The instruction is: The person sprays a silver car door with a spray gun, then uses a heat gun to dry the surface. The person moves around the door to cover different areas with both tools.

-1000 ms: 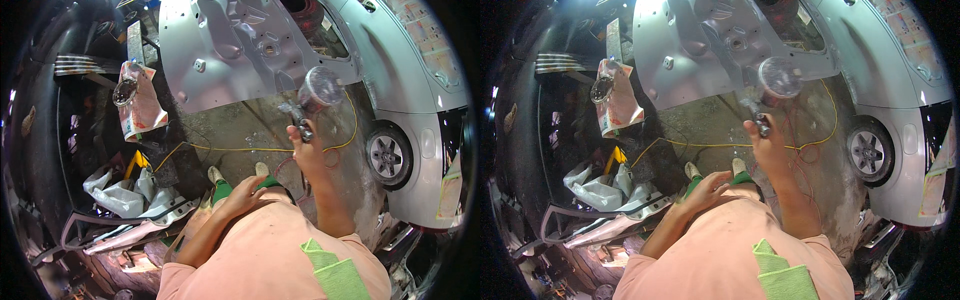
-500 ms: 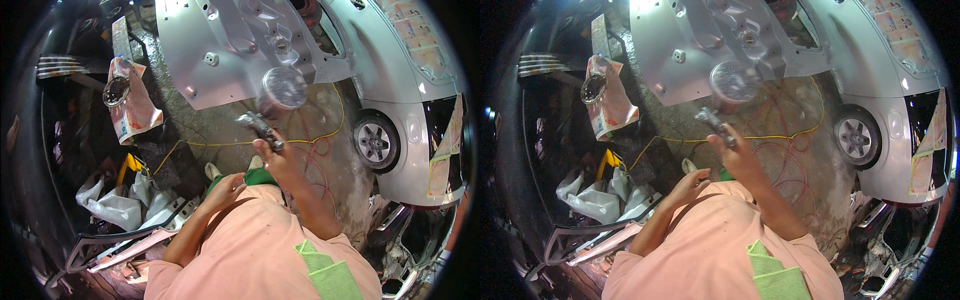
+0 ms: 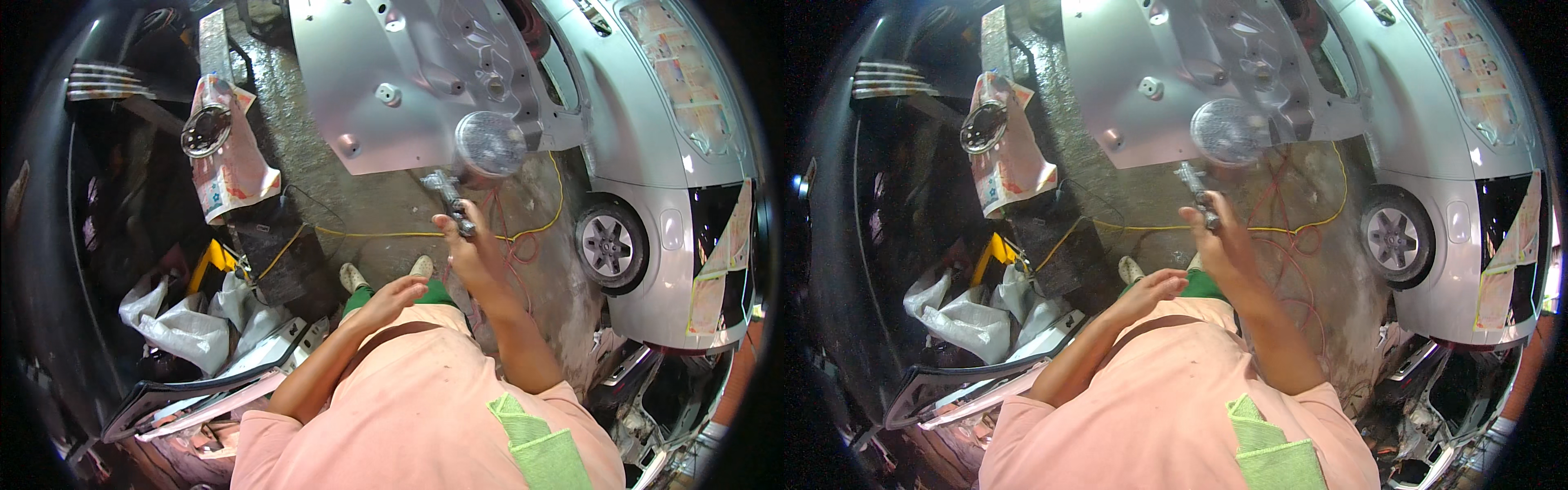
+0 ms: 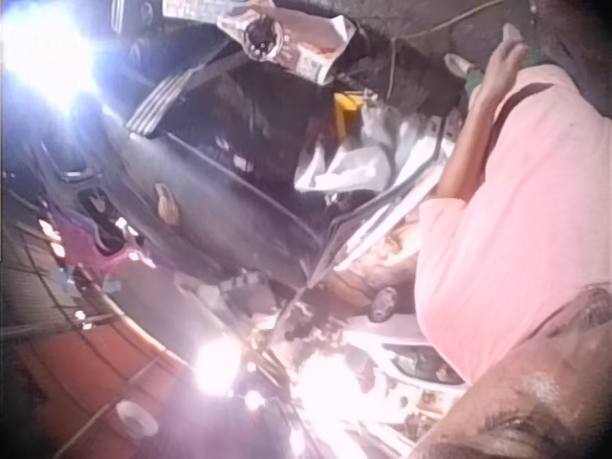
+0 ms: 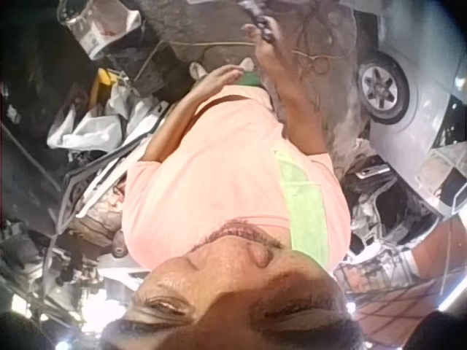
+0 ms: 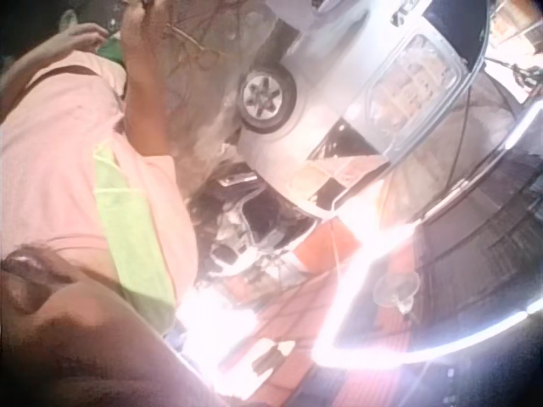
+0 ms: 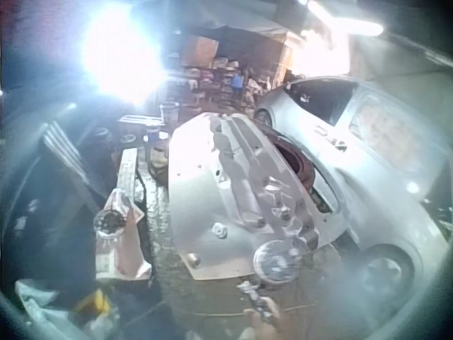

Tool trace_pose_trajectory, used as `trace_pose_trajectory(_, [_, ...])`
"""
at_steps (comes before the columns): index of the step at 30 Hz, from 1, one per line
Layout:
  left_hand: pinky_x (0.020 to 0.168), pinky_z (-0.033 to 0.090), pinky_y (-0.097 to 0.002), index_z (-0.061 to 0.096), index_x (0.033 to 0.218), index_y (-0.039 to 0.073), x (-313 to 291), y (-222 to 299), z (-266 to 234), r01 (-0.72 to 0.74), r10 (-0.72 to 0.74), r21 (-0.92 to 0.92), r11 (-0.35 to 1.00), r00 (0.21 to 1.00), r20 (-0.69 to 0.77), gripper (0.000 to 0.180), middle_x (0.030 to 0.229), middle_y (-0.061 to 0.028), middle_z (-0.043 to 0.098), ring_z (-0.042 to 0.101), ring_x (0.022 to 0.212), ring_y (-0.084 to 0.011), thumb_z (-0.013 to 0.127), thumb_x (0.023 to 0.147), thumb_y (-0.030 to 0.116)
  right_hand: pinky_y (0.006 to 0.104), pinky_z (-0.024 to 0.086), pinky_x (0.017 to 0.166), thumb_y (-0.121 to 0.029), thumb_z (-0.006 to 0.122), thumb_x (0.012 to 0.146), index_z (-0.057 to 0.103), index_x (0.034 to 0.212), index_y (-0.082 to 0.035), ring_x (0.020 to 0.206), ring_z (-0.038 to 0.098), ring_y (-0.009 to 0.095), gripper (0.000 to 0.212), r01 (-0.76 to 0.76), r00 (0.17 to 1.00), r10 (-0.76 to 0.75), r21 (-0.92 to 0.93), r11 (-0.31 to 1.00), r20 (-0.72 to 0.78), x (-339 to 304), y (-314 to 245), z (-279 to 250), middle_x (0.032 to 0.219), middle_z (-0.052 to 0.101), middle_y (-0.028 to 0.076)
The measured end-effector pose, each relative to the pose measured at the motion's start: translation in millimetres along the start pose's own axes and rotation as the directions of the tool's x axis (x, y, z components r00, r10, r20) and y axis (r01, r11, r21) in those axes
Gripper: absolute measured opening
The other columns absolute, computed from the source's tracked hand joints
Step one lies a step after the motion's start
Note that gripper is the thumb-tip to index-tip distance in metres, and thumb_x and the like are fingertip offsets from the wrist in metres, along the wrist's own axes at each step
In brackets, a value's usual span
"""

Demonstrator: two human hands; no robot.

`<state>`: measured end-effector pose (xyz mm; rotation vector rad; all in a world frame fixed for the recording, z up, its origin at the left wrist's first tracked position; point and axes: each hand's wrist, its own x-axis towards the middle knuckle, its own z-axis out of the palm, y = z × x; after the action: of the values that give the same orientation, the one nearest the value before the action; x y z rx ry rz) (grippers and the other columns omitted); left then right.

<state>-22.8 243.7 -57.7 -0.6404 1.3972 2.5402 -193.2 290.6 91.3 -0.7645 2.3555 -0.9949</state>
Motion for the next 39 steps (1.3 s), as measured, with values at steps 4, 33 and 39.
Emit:
trace_pose_trajectory(4, [0.1, 0.048, -0.0376, 0.056, 0.133, 0.006, 18.0, -21.2, -20.4, 0.028, -0.044, -0.494, 0.869, 0.999, -0.022, 0.047, 0.124, -0.0082, 0.063, 0.06, 0.116, -0.0205, 0.04, 0.109, 0.043, 0.0517, 0.049, 0.089, -0.047, 0.061, 0.098, 0.054, 0.131, -0.007, 0.106, 0.064, 0.048, 0.052, 0.097, 0.985, -0.097, 0.01, 0.995, 0.14, 22.8, 2.2, 69.5, 0.115, 0.067, 0.027])
trace_pose_trajectory(33, [0.101, 0.046, -0.039, 0.057, 0.133, 0.009, 94.5, 72.8, 36.0, 0.108, 0.039, -0.508, 0.855, 0.962, 0.271, 0.052, 0.127, -0.0073, 0.065, 0.06, 0.113, -0.0193, 0.029, 0.11, 0.046, 0.0277, 0.044, 0.045, -0.048, 0.067, 0.097, 0.059, 0.116, -0.007, 0.049, 0.054, 0.011, 0.046, -0.133, 0.955, 0.134, 0.022, 0.991, -0.266, 61.5, -45.0, -32.2, 0.08, 0.064, 0.005])
trace_pose_trajectory(39, [0.1, 0.047, -0.0391, 0.056, 0.132, 0.008, 71.2, 34.0, -4.3, 0.1, -0.009, -0.652, 0.751, 0.99, 0.142, 0.051, 0.126, -0.0074, 0.064, 0.06, 0.112, -0.0198, 0.034, 0.108, 0.047, 0.0424, 0.05, 0.065, -0.052, 0.061, 0.099, 0.056, 0.123, -0.005, 0.065, 0.063, 0.024, 0.053, -0.011, 0.998, 0.014, -0.05, 0.999, 0.066, 91.0, -51.5, 56.8, 0.077, 0.064, 0.013])
